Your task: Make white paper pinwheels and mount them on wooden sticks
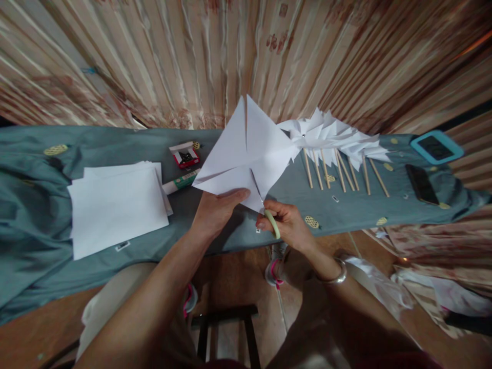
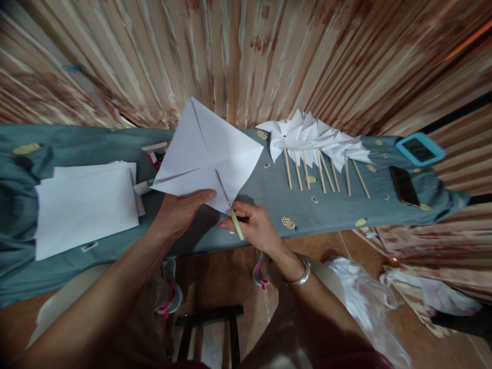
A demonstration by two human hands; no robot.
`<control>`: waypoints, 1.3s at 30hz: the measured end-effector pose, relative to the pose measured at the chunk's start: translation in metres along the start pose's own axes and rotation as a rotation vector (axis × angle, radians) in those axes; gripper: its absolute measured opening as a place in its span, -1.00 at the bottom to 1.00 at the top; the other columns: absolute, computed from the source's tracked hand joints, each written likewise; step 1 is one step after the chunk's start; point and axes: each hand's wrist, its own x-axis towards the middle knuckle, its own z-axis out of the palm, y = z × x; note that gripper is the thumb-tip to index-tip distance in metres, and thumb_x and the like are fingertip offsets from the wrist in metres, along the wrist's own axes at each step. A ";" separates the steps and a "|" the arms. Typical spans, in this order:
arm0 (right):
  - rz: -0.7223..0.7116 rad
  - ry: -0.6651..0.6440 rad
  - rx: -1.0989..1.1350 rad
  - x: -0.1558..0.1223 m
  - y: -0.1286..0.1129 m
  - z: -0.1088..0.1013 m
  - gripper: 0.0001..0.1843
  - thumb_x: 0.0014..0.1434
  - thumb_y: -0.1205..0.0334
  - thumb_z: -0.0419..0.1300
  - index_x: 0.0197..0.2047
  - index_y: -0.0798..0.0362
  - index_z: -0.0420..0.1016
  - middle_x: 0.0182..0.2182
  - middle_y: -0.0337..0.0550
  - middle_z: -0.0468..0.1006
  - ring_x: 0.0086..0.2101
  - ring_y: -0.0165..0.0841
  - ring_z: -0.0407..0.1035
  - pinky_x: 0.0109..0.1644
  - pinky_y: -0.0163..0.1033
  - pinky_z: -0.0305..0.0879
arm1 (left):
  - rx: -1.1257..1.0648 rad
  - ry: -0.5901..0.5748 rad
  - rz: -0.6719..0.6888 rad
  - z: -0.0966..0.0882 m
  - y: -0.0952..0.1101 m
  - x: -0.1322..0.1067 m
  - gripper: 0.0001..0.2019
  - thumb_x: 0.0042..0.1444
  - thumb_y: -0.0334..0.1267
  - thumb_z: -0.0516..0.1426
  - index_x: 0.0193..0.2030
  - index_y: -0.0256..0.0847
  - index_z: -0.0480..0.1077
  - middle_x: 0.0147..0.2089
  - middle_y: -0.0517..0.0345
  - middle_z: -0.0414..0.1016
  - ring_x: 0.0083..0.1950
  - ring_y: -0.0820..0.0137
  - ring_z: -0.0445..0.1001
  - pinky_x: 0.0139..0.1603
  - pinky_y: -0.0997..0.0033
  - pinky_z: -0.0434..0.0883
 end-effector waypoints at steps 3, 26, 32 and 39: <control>0.000 0.004 0.001 0.000 -0.003 0.001 -0.50 -0.12 -0.13 0.41 -0.53 0.04 0.26 -0.66 -0.42 0.16 -0.60 -0.55 -0.05 -0.55 -0.35 -0.13 | -0.001 -0.002 -0.011 0.000 0.000 0.000 -0.80 -0.17 -0.31 0.34 -0.32 -0.13 0.54 -0.24 0.18 0.62 -0.21 0.32 0.53 -0.11 0.33 0.49; 0.046 0.032 0.072 0.000 0.001 0.002 -0.58 -0.15 -0.06 0.44 -0.49 0.05 0.39 -0.64 -0.37 0.30 -0.60 -0.52 0.11 -0.55 -0.39 0.02 | 0.013 0.011 -0.030 0.000 0.001 -0.002 -0.67 -0.17 -0.32 0.34 -0.18 -0.21 0.51 -0.14 0.13 0.60 -0.14 0.32 0.52 -0.03 0.32 0.45; 0.043 0.045 0.044 0.001 -0.004 0.004 -0.54 -0.17 -0.11 0.43 -0.56 0.04 0.33 -0.66 -0.35 0.34 -0.62 -0.52 0.16 -0.58 -0.39 0.06 | 0.020 0.024 -0.031 0.001 0.003 -0.003 -0.71 -0.20 -0.30 0.35 -0.25 -0.22 0.52 -0.19 0.12 0.60 -0.19 0.31 0.52 -0.07 0.30 0.45; 0.045 0.064 0.056 0.001 -0.003 0.005 -0.55 -0.18 -0.10 0.44 -0.54 0.05 0.36 -0.65 -0.33 0.39 -0.62 -0.50 0.21 -0.56 -0.39 0.13 | 0.027 0.026 -0.029 0.000 0.001 -0.002 -0.70 -0.21 -0.29 0.35 -0.26 -0.24 0.49 -0.14 0.10 0.58 -0.18 0.32 0.51 -0.07 0.32 0.44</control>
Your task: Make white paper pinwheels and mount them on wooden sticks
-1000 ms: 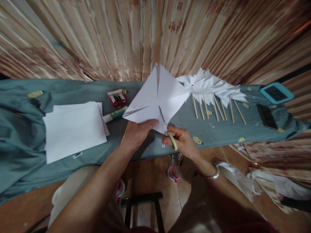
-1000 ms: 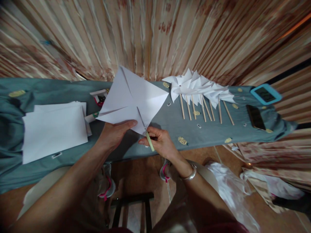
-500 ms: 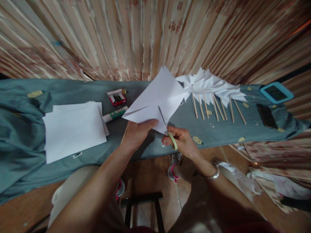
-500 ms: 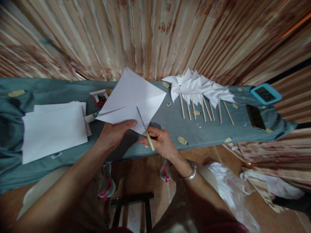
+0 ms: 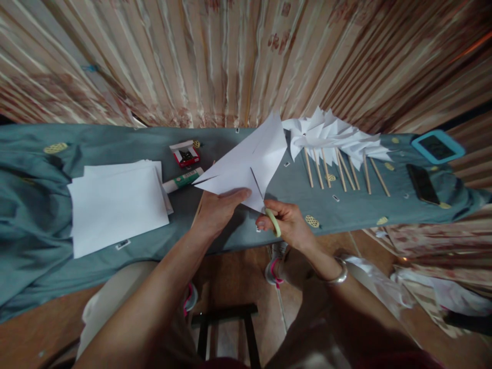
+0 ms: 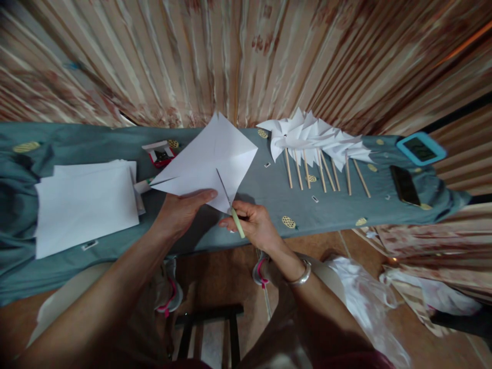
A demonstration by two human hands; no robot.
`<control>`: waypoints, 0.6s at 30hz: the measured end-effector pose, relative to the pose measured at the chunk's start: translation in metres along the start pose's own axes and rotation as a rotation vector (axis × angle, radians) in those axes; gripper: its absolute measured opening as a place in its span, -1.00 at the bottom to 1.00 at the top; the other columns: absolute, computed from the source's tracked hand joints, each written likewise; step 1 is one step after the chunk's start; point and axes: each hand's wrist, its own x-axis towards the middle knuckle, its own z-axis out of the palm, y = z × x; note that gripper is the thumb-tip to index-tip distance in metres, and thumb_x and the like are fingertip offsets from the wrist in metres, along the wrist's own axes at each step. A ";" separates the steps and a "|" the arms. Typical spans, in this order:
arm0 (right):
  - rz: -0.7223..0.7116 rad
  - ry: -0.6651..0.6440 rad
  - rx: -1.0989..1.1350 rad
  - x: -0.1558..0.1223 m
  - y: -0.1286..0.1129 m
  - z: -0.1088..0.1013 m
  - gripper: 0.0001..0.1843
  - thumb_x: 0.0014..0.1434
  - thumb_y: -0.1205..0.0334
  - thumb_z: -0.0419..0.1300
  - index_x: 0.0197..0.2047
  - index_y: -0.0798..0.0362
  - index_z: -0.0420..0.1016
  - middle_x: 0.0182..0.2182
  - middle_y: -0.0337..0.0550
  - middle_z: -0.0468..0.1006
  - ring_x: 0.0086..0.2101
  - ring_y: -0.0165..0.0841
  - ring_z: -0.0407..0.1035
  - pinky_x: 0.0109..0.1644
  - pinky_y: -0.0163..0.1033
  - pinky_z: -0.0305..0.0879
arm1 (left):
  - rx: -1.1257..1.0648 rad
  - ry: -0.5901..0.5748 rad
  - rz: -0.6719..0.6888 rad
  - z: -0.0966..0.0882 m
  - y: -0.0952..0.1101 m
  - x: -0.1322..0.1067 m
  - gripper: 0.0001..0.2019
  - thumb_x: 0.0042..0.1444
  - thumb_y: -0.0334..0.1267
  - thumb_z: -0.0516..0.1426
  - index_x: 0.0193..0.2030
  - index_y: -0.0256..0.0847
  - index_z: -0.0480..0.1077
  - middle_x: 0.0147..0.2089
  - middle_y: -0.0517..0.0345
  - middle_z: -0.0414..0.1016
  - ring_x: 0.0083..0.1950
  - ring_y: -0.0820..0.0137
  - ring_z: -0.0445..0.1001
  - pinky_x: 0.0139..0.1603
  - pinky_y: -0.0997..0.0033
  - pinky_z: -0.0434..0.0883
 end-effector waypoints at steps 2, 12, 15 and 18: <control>-0.005 -0.005 -0.014 0.000 0.000 0.000 -0.54 -0.17 -0.10 0.44 -0.56 0.05 0.34 -0.66 -0.32 0.40 -0.61 -0.50 0.22 -0.55 -0.39 0.13 | 0.004 -0.001 0.014 -0.001 -0.002 0.001 -0.65 -0.20 -0.28 0.35 -0.21 -0.24 0.48 -0.05 0.08 0.56 -0.14 0.33 0.51 -0.04 0.32 0.44; -0.067 -0.125 -0.173 -0.002 0.002 -0.009 -0.56 0.01 -0.16 0.32 -0.47 0.06 0.37 -0.61 -0.34 0.26 -0.55 -0.49 0.08 -0.50 -0.35 -0.01 | -0.158 0.029 -0.023 0.004 0.005 0.001 -0.64 -0.30 -0.37 0.35 -0.27 -0.19 0.45 -0.34 0.24 0.56 -0.29 0.36 0.51 -0.19 0.34 0.47; -0.047 -0.165 -0.181 -0.004 0.006 -0.012 -0.56 0.04 -0.19 0.29 -0.36 0.05 0.43 -0.54 -0.30 0.34 -0.51 -0.46 0.16 -0.45 -0.33 0.07 | -0.189 0.005 -0.009 0.002 0.009 0.004 -0.72 -0.33 -0.39 0.35 -0.40 -0.22 0.45 -0.44 0.26 0.53 -0.38 0.41 0.48 -0.26 0.39 0.44; -0.009 -0.227 -0.170 -0.006 0.007 -0.014 -0.54 0.06 -0.17 0.28 -0.21 0.06 0.46 -0.47 -0.27 0.40 -0.47 -0.45 0.23 -0.39 -0.33 0.16 | -0.223 -0.019 0.019 -0.002 0.012 0.010 -0.77 -0.33 -0.38 0.35 -0.44 -0.23 0.46 -0.44 0.26 0.55 -0.37 0.43 0.49 -0.22 0.41 0.43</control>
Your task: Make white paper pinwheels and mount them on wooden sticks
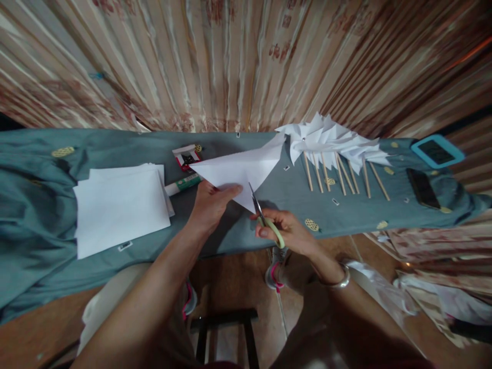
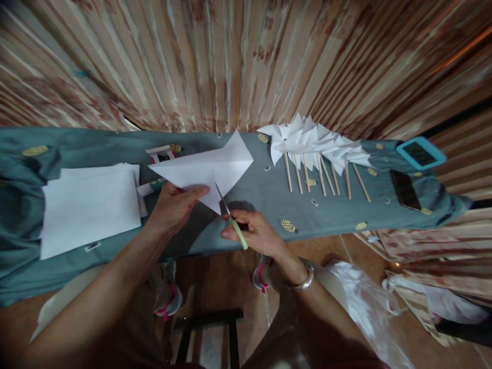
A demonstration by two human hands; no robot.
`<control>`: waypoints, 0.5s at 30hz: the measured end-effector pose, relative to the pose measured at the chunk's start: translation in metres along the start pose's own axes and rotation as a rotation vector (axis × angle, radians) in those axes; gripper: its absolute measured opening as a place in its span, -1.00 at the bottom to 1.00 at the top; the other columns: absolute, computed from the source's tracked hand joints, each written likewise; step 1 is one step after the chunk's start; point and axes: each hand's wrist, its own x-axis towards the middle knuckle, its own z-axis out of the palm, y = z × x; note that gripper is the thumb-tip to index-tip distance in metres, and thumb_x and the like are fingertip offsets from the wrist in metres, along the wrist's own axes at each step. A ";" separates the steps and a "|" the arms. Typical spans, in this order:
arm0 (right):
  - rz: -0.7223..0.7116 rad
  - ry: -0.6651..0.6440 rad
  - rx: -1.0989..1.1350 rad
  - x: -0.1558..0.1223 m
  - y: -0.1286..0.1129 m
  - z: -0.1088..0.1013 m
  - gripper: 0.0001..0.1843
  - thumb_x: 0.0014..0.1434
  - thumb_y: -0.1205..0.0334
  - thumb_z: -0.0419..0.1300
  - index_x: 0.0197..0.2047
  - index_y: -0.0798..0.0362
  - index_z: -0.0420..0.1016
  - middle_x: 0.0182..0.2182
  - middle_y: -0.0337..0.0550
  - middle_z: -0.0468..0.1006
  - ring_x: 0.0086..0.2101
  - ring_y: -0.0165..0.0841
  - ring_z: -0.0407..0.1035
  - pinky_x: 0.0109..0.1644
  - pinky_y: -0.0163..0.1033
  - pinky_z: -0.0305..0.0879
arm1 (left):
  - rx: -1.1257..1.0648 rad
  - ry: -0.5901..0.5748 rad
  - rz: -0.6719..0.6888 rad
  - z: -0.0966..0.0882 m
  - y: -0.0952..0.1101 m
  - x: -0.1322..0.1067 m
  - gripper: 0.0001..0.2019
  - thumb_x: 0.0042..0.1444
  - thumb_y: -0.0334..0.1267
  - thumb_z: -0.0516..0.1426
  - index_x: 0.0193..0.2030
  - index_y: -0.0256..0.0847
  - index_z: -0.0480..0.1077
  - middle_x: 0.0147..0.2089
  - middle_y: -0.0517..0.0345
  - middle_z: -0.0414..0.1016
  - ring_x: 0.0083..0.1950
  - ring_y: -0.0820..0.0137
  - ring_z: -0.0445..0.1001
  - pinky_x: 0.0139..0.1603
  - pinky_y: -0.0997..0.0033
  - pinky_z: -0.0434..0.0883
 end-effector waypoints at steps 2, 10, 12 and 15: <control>0.030 -0.056 -0.020 -0.002 -0.001 -0.003 -0.52 0.06 -0.15 0.29 -0.15 0.08 0.46 -0.46 -0.27 0.41 -0.46 -0.46 0.26 -0.36 -0.33 0.19 | -0.030 0.009 0.008 -0.003 0.004 0.004 -0.79 -0.32 -0.37 0.35 -0.46 -0.22 0.46 -0.43 0.25 0.57 -0.35 0.41 0.51 -0.18 0.39 0.43; 0.148 0.033 -0.066 -0.015 -0.002 -0.056 -0.50 -0.06 -0.18 0.35 -0.29 0.12 0.53 -0.52 -0.23 0.50 -0.51 -0.45 0.33 -0.43 -0.34 0.25 | -0.051 0.060 -0.002 -0.008 0.013 0.011 -0.81 -0.33 -0.34 0.32 -0.45 -0.20 0.50 -0.41 0.21 0.58 -0.31 0.33 0.53 -0.19 0.31 0.45; 0.107 0.256 -0.062 -0.015 -0.001 -0.067 -0.51 -0.08 -0.16 0.38 -0.26 0.10 0.54 -0.51 -0.20 0.55 -0.50 -0.41 0.37 -0.41 -0.31 0.30 | -0.028 0.046 -0.029 -0.008 0.012 0.010 -0.81 -0.33 -0.34 0.31 -0.45 -0.18 0.50 -0.42 0.22 0.57 -0.33 0.32 0.52 -0.21 0.30 0.44; -0.055 0.634 -0.034 -0.009 -0.002 -0.072 -0.52 -0.10 -0.11 0.41 -0.22 0.05 0.53 -0.46 -0.18 0.60 -0.47 -0.37 0.42 -0.36 -0.27 0.35 | -0.011 0.008 -0.062 -0.006 0.010 0.008 -0.80 -0.34 -0.34 0.31 -0.45 -0.18 0.51 -0.43 0.23 0.57 -0.34 0.33 0.52 -0.19 0.30 0.42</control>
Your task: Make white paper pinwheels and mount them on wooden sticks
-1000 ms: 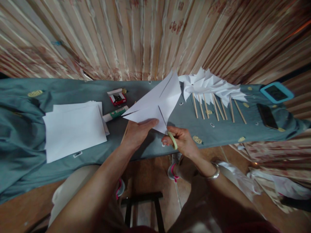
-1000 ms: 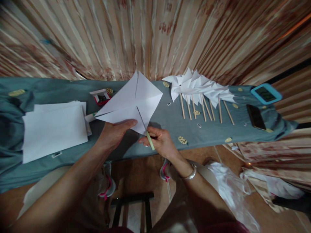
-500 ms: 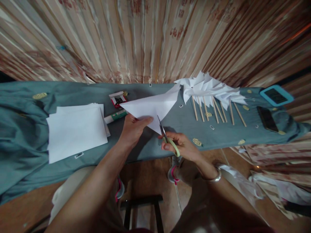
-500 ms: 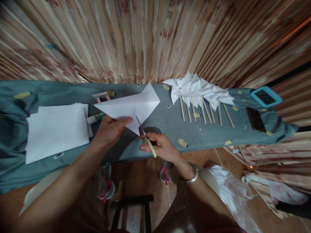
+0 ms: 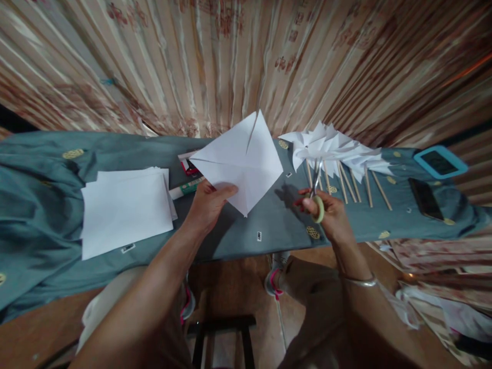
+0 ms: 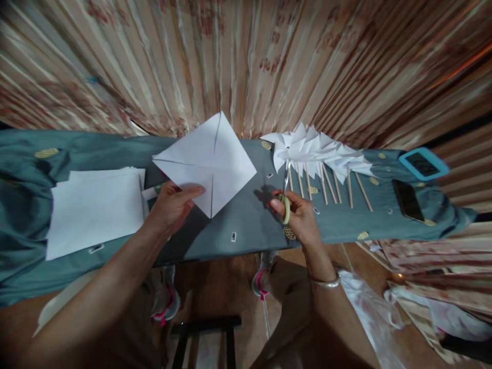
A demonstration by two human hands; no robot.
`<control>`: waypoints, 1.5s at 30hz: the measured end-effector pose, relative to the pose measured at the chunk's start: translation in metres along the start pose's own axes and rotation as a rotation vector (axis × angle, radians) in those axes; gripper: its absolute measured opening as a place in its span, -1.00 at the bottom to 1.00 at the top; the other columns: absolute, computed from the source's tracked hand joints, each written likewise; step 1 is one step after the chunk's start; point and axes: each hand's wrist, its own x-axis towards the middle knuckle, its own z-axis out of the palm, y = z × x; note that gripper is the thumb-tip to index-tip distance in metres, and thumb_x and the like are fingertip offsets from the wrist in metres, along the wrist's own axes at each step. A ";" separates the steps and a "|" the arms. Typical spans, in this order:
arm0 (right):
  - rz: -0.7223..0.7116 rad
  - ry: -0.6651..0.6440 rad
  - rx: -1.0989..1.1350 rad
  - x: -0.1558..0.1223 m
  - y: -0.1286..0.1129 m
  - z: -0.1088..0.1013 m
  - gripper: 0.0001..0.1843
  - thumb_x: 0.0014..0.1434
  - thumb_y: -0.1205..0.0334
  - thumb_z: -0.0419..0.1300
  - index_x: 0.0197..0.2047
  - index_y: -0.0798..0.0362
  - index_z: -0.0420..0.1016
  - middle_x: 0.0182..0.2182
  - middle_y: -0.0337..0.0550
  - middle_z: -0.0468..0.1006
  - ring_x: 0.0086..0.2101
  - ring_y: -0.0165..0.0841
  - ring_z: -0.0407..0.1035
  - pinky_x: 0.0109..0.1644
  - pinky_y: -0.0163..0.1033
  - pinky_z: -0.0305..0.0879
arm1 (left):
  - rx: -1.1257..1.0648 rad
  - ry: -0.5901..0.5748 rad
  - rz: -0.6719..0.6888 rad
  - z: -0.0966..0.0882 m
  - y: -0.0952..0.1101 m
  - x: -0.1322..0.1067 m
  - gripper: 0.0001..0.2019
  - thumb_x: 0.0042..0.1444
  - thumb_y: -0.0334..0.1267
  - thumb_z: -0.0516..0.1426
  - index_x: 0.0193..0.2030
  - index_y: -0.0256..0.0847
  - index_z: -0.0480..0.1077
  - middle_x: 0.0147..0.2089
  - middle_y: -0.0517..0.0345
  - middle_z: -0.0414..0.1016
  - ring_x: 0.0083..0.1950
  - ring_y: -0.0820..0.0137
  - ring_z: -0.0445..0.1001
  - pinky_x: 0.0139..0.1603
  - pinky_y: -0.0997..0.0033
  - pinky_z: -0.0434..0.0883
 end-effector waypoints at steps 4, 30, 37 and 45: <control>-0.115 0.133 0.077 0.007 -0.003 0.011 -0.54 -0.10 -0.08 0.41 -0.20 0.02 0.53 -0.44 -0.19 0.61 -0.42 -0.35 0.44 -0.28 -0.24 0.37 | 0.019 -0.050 -0.087 0.002 -0.004 -0.004 -0.78 -0.36 -0.38 0.31 -0.45 -0.21 0.52 -0.43 0.22 0.58 -0.35 0.36 0.52 -0.17 0.32 0.40; 0.078 0.166 0.367 0.013 -0.005 0.078 -0.53 -0.34 0.05 0.47 -0.34 0.01 0.46 -0.57 -0.39 0.41 -0.54 -0.48 0.21 -0.43 -0.32 0.21 | -0.031 -0.271 -0.141 0.008 -0.007 -0.016 -0.64 -0.12 -0.10 0.33 -0.13 -0.07 0.48 0.10 0.09 0.49 0.18 0.18 0.39 0.09 0.23 0.40; 0.078 0.025 0.306 0.002 -0.002 0.096 -0.53 -0.29 0.03 0.46 -0.29 0.00 0.47 -0.62 -0.43 0.37 -0.59 -0.50 0.16 -0.48 -0.34 0.20 | 0.035 -0.008 -0.115 0.011 -0.015 -0.016 -0.61 -0.18 -0.22 0.35 -0.14 -0.22 0.48 -0.01 0.00 0.57 0.06 0.14 0.50 0.12 0.15 0.40; 0.029 -0.210 0.244 -0.004 -0.008 0.086 -0.56 -0.16 -0.13 0.41 -0.35 0.01 0.48 -0.59 -0.35 0.40 -0.54 -0.46 0.21 -0.45 -0.32 0.22 | 0.184 0.175 0.002 0.001 -0.018 -0.008 -0.69 -0.23 -0.27 0.33 -0.27 -0.27 0.49 -0.20 0.05 0.61 -0.14 0.24 0.54 -0.01 0.21 0.45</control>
